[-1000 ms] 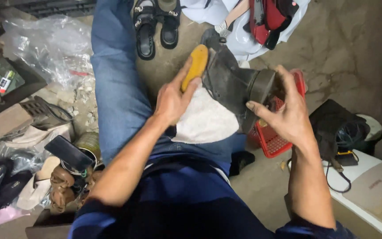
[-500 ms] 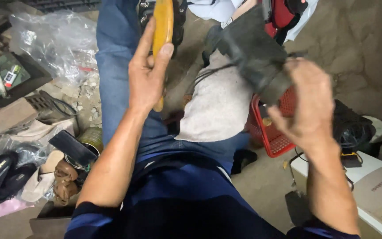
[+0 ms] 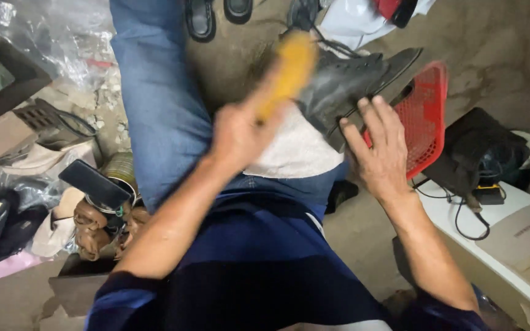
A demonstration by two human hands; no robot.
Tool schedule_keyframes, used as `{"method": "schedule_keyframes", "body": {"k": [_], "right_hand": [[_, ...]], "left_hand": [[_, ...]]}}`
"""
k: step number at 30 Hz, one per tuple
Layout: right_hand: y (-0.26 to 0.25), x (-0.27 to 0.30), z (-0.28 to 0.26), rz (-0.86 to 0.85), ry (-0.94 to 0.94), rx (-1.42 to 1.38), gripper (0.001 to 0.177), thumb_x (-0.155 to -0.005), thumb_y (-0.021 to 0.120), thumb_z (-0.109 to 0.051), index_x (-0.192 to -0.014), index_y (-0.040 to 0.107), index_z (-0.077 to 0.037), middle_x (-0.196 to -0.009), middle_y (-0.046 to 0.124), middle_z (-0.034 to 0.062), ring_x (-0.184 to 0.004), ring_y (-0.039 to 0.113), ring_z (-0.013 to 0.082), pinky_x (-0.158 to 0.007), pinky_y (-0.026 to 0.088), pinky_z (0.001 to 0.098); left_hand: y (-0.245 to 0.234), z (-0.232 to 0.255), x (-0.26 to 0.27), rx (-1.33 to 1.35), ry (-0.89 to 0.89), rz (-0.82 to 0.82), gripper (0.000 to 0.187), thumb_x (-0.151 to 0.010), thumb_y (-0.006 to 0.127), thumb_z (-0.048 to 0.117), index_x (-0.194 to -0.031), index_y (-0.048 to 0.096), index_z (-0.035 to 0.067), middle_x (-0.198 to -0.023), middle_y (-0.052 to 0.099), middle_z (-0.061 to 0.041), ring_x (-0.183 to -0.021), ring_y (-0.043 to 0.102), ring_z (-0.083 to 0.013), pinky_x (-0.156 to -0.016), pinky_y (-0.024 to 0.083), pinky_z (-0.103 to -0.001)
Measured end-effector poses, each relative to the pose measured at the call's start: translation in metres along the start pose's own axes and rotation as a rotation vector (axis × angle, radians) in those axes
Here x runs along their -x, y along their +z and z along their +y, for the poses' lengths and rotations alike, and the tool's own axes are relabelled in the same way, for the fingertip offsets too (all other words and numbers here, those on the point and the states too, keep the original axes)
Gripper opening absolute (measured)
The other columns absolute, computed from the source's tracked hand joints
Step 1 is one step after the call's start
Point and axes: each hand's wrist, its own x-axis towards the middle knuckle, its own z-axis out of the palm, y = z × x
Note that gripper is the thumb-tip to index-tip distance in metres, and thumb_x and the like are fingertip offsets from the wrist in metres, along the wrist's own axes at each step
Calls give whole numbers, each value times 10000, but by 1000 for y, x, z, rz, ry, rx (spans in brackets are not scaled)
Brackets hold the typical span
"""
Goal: The person sits on the floor and uses a yellow brush to scrub a black shoe held in their lap. They repeatedly brush the upper, sides, and sole of the shoe, rotating it to access different areas.
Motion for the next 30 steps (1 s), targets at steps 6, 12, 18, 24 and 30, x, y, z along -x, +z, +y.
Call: {"method": "schedule_keyframes", "body": {"k": [6, 12, 18, 24, 30], "right_hand": [[-26, -8, -37, -117, 459, -546, 593, -940, 725, -377, -1413, 551, -66, -1670, 203, 292, -1541, 88, 545, -1216, 150, 720], [34, -9, -23, 281, 1220, -718, 631, -1171, 381, -487, -1650, 167, -135, -1688, 180, 314, -1573, 164, 481, -1314, 100, 582], [39, -39, -20, 199, 910, -802, 614, -1167, 341, -401, -1652, 127, -91, -1752, 99, 157, -1661, 76, 285, -1392, 81, 465], [59, -21, -17, 211, 836, -764, 575, -1196, 346, -337, -1664, 123, -88, -1759, 95, 120, -1667, 80, 241, -1410, 79, 430], [42, -42, -17, 189, 955, -896, 705, -1130, 396, -505, -1632, 153, -74, -1729, 146, 162, -1627, 133, 274, -1352, 149, 441]], "left_hand": [[15, -27, -4, -216, -1, -209, 560, -1036, 551, 532, -1553, 417, 363, -819, 750, -248, -825, 730, -470, -736, 559, -585], [8, 4, 36, -205, 176, -321, 541, -977, 611, 534, -1495, 503, 423, -735, 753, -101, -717, 750, -333, -632, 587, -472], [49, 7, -13, -136, 12, -359, 604, -1052, 324, 658, -1588, 156, 435, -970, 793, -182, -684, 760, -361, -629, 625, -511], [31, -7, 43, -105, 78, -297, 564, -1042, 540, 456, -1554, 385, 276, -1179, 750, -178, -913, 735, -392, -769, 572, -499], [50, -2, 19, -283, 229, -236, 627, -1092, 560, 462, -1614, 278, 260, -680, 704, -143, -474, 648, -309, -445, 495, -497]]}}
